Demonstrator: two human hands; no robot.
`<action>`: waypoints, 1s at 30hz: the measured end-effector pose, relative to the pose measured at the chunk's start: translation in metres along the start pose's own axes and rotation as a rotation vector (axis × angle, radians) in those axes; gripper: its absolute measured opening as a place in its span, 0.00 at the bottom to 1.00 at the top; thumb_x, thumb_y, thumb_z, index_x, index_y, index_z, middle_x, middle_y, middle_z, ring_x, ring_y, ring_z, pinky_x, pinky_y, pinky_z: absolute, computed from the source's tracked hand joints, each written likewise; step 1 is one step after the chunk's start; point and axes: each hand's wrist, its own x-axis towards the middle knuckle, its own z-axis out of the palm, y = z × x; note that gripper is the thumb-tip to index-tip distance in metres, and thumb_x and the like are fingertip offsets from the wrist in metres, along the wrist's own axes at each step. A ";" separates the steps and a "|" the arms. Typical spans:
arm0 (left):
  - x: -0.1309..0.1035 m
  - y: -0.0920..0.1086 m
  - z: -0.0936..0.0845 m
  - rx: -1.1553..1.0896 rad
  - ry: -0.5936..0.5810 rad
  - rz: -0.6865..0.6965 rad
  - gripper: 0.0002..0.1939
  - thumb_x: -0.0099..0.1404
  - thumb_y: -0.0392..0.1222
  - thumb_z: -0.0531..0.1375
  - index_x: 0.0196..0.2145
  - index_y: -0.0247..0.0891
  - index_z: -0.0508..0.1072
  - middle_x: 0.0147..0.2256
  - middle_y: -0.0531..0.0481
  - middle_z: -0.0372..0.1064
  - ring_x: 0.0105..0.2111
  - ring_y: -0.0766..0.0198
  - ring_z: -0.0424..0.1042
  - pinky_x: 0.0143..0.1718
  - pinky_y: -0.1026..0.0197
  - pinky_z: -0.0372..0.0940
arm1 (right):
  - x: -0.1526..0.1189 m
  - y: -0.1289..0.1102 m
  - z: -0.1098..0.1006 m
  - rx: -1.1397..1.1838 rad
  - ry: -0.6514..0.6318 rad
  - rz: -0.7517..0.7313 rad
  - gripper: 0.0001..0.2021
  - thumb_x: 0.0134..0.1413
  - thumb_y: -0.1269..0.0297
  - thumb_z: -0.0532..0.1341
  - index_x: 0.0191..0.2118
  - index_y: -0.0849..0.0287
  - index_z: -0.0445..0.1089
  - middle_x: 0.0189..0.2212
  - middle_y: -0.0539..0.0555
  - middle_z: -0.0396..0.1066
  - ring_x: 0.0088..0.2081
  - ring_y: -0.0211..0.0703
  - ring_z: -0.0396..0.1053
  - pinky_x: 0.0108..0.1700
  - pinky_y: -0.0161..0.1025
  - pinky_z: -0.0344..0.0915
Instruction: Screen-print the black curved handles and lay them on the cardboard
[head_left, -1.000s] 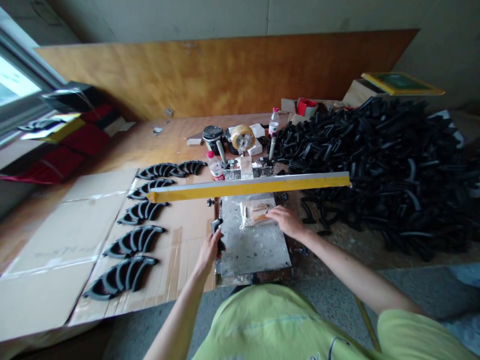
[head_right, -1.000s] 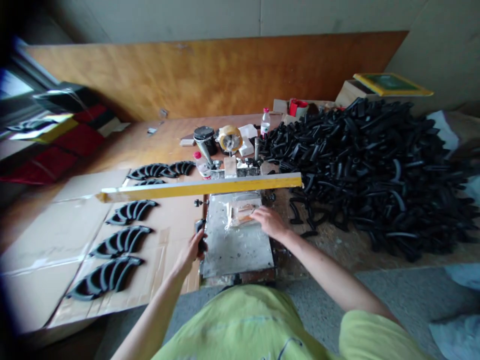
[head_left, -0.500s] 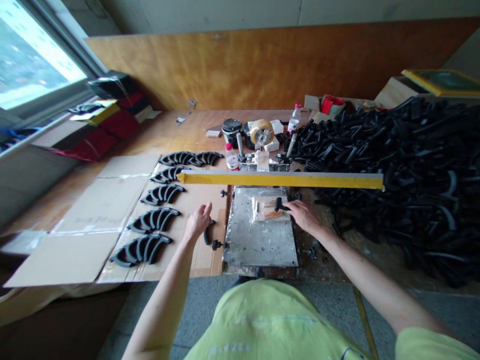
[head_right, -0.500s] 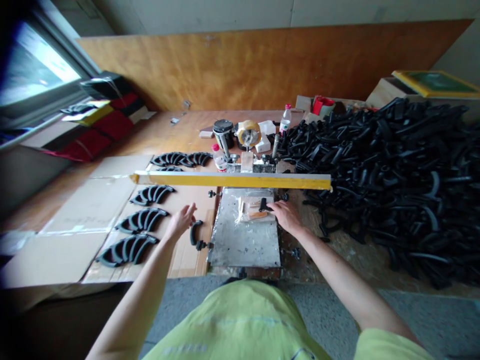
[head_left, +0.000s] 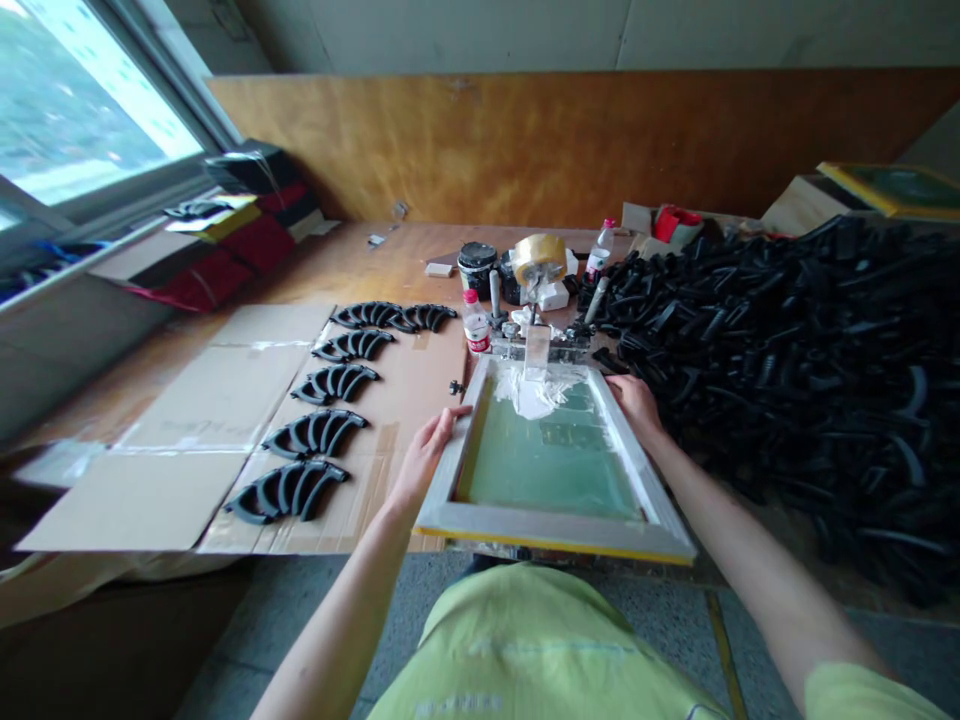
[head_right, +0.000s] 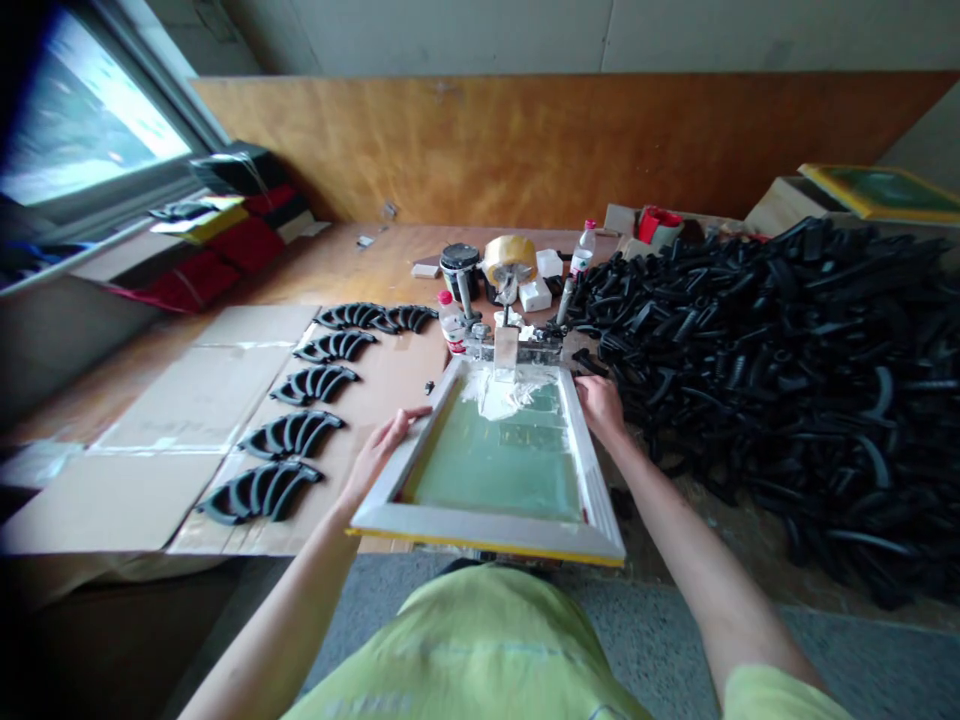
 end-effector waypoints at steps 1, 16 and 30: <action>-0.003 -0.016 -0.002 0.026 -0.012 -0.035 0.30 0.60 0.62 0.59 0.50 0.36 0.75 0.38 0.48 0.75 0.34 0.62 0.71 0.34 0.65 0.65 | 0.012 -0.004 -0.005 -0.013 0.059 -0.005 0.16 0.61 0.66 0.54 0.51 0.61 0.71 0.47 0.63 0.71 0.50 0.56 0.67 0.54 0.55 0.62; 0.003 -0.092 0.007 0.071 0.090 -0.182 0.29 0.57 0.52 0.63 0.55 0.40 0.70 0.34 0.50 0.74 0.33 0.62 0.72 0.36 0.63 0.66 | 0.008 -0.090 0.018 -0.169 -0.440 -0.648 0.10 0.55 0.77 0.54 0.34 0.59 0.72 0.33 0.55 0.72 0.41 0.45 0.66 0.41 0.38 0.59; 0.001 -0.087 0.003 0.080 0.008 -0.174 0.34 0.59 0.57 0.61 0.59 0.37 0.66 0.31 0.50 0.72 0.26 0.66 0.68 0.25 0.67 0.59 | 0.001 -0.089 0.025 -0.042 -0.335 -0.586 0.09 0.56 0.72 0.60 0.42 0.56 0.74 0.36 0.53 0.72 0.41 0.46 0.67 0.42 0.38 0.61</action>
